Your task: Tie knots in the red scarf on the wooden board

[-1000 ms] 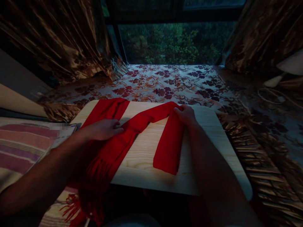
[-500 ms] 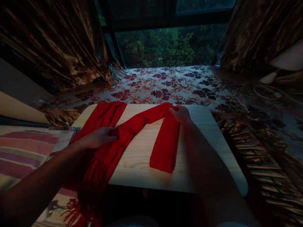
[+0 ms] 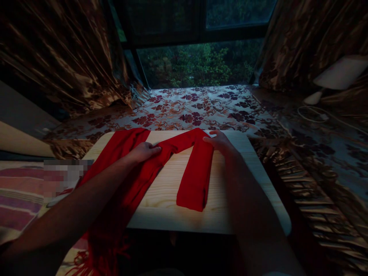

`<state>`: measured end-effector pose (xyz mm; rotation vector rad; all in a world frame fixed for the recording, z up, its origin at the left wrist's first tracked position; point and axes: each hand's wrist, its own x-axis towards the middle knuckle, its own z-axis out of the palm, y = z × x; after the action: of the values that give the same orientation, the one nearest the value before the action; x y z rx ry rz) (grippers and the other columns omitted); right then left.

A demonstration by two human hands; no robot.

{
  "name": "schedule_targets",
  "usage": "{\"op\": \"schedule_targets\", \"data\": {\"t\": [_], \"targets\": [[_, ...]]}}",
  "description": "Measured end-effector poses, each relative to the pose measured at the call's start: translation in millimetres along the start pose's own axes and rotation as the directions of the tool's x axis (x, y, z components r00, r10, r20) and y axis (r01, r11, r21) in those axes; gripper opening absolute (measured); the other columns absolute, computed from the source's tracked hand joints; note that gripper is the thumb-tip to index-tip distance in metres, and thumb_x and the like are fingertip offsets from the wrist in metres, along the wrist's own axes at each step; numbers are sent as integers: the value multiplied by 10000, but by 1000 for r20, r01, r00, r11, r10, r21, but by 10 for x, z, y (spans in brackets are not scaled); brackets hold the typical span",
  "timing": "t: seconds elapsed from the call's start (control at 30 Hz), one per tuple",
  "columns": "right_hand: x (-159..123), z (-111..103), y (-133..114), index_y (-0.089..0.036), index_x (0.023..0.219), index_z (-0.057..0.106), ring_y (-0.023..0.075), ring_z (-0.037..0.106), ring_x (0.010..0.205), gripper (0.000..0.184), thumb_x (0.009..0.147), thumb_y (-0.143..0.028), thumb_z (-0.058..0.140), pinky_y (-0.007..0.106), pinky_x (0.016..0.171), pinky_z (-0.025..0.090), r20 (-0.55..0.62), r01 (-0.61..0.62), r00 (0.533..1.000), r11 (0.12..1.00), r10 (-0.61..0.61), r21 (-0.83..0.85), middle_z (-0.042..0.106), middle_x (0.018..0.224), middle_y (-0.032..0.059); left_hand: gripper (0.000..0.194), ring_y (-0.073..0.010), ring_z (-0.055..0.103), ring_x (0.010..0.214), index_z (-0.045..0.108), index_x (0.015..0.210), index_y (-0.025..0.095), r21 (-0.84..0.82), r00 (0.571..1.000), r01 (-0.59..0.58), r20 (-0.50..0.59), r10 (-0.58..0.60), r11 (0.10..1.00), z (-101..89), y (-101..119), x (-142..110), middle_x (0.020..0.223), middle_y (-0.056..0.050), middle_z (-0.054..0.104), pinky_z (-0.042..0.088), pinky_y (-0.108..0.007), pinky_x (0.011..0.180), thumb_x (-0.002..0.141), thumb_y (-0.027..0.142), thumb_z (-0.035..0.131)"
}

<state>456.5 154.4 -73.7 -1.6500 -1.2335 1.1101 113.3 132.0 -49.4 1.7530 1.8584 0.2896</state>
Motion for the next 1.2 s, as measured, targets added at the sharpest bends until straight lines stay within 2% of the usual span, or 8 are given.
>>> {"op": "schedule_targets", "data": {"t": [0.17, 0.3, 0.43, 0.57, 0.83, 1.0, 1.07, 1.2], "targets": [[-158, -150, -55, -177, 1187, 604, 269, 704, 651, 623, 644, -352, 853, 398, 566, 578, 205, -112, 972, 993, 114, -24, 752, 806, 98, 469, -236, 668, 648, 740, 889, 142, 74, 999, 1, 54, -5, 997, 43, -3, 104, 716, -86, 715, 415, -292, 530, 719, 574, 675], [-206, -140, -68, -243, 1293, 586, 258, 730, 764, 736, 597, -194, 820, 397, 659, 600, 293, -77, 956, 954, -12, 290, 767, 883, 40, 468, -226, 672, 673, 751, 915, 134, 141, 998, -51, 37, 46, 989, 52, -34, 119, 742, -89, 721, 410, -277, 541, 740, 557, 654], [-106, -104, -65, -259, 1192, 650, 206, 729, 833, 564, 644, -196, 767, 358, 789, 600, 38, 82, 988, 729, -146, 679, 773, 900, 3, 438, -207, 664, 664, 752, 933, 124, 167, 996, -72, 60, 63, 983, 49, -48, 138, 719, -72, 710, 388, -263, 526, 790, 515, 617], [10, -27, -33, -233, 962, 675, 171, 717, 790, 335, 642, -151, 730, 313, 782, 595, -188, 182, 981, 592, -52, 785, 764, 814, -11, 409, -187, 662, 671, 745, 951, 124, 161, 995, -70, 75, 59, 984, 49, -61, 158, 734, -54, 712, 387, -249, 528, 793, 485, 633], [8, 170, 62, -190, 1160, 626, 196, 719, 793, 681, 510, -70, 792, 322, 727, 595, -147, 73, 989, 834, 10, 547, 759, 891, 0, 463, -211, 693, 777, 718, 973, 130, 237, 990, -82, 135, 51, 968, -41, -78, 149, 850, -80, 742, 427, -244, 569, 781, 544, 643], [-52, 235, 18, -173, 1097, 658, 209, 722, 724, 608, 509, -105, 797, 334, 709, 596, -36, 23, 999, 842, -3, 539, 766, 847, 22, 490, -336, 698, 967, 661, 1155, 127, 566, 976, 31, -193, 96, 824, -175, -44, 30, 1069, -207, 722, 511, -343, 733, 848, 489, 536], [-78, 266, 8, -174, 1014, 689, 204, 717, 700, 513, 515, -121, 793, 324, 693, 591, 54, 20, 997, 853, -57, 522, 766, 830, 24, 507, -365, 694, 993, 618, 1239, 129, 607, 966, 83, -244, 87, 790, -231, -32, -2, 1103, -228, 708, 525, -392, 770, 867, 452, 499], [-78, 298, 27, -187, 993, 696, 190, 716, 725, 508, 500, -128, 799, 318, 728, 589, 62, 40, 994, 850, -85, 525, 766, 861, 5, 617, -357, 677, 1078, 610, 1291, 113, 594, 999, 33, -37, -14, 804, -406, -115, -11, 1183, -223, 695, 525, -370, 859, 817, 506, 571]]}}
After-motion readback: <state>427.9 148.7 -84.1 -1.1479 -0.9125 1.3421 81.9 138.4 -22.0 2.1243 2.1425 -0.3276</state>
